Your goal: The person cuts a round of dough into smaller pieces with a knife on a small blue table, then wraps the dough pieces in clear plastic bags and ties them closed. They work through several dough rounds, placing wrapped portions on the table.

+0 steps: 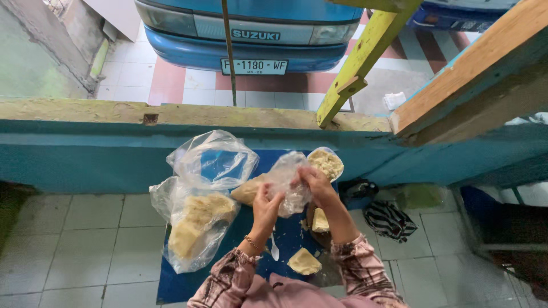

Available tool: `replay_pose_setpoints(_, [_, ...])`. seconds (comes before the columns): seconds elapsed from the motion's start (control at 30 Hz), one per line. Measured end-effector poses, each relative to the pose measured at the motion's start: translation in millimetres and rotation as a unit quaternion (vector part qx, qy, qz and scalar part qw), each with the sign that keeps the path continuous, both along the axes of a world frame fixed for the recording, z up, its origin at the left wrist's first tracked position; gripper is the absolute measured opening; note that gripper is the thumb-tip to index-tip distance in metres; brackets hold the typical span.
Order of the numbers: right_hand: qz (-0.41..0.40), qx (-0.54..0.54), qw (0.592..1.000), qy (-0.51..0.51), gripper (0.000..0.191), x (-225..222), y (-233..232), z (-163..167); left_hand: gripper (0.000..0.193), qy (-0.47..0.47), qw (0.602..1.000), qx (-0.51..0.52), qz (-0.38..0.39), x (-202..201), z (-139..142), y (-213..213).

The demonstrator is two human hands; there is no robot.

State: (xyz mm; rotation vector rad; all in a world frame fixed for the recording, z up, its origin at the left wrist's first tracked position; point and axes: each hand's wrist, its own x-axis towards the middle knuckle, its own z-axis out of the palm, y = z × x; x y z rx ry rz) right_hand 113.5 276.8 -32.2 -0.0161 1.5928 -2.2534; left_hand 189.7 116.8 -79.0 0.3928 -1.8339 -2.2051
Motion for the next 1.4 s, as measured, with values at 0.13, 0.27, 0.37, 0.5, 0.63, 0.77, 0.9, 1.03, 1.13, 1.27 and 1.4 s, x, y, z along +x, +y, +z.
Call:
replay_pose_setpoints(0.13, [-0.065, -0.138, 0.975, -0.162, 0.025, -19, 0, -29, 0.045, -0.114, 0.938, 0.319, -0.071, 5, -21, -11])
replay_pose_setpoints(0.27, [0.007, -0.164, 0.958, -0.234, 0.017, -34, -6, -28, 0.044, -0.152, 0.823, 0.541, -0.083, 16, -21, -34])
replay_pose_setpoints(0.37, [-0.028, -0.036, 0.974, -0.221, 0.015, -49, -10, -20, 0.049, -0.174, 0.771, 0.599, -0.133, 20, -9, -43])
replay_pose_setpoints(0.5, [-0.041, 0.114, 0.991, -0.058, 0.032, -72, -9, 3, 0.049, -0.211, 0.939, 0.172, -0.208, 16, -4, -32])
replay_pose_setpoints(0.63, [-0.14, 0.31, 0.926, 0.163, 0.06, -49, -13, 19, 0.033, -0.129, 0.94, 0.302, -0.089, 9, -13, -3])
replay_pose_setpoints(0.77, [-0.297, 0.469, 0.805, 0.209, 0.089, 30, -31, -6, 0.024, -0.091, 0.912, 0.398, -0.037, 10, -25, 15])
replay_pose_setpoints(0.9, [-0.265, 0.064, 0.962, -0.031, 0.028, 30, -31, -40, 0.023, -0.1, 0.804, 0.568, -0.142, 18, -34, -2])
replay_pose_setpoints(1.03, [-0.053, -0.348, 0.89, -0.289, 0.026, 10, 2, -45, 0.031, -0.136, 0.737, 0.644, -0.152, 16, -30, -46])
replay_pose_setpoints(1.13, [0.003, -0.287, 0.907, -0.307, 0.037, 10, 14, -43, 0.035, -0.234, 0.925, 0.289, -0.081, 16, -7, -59])
replay_pose_setpoints(1.27, [0.181, -0.363, 0.871, -0.278, 0.043, 18, 12, -34, 0.028, 0.108, 0.876, -0.46, 0.092, 17, 26, -35])
replay_pose_setpoints(1.4, [0.007, -0.129, 0.933, -0.336, 0.036, 12, 26, -25, 0.023, -0.031, 0.865, -0.489, -0.111, -22, 37, -36])
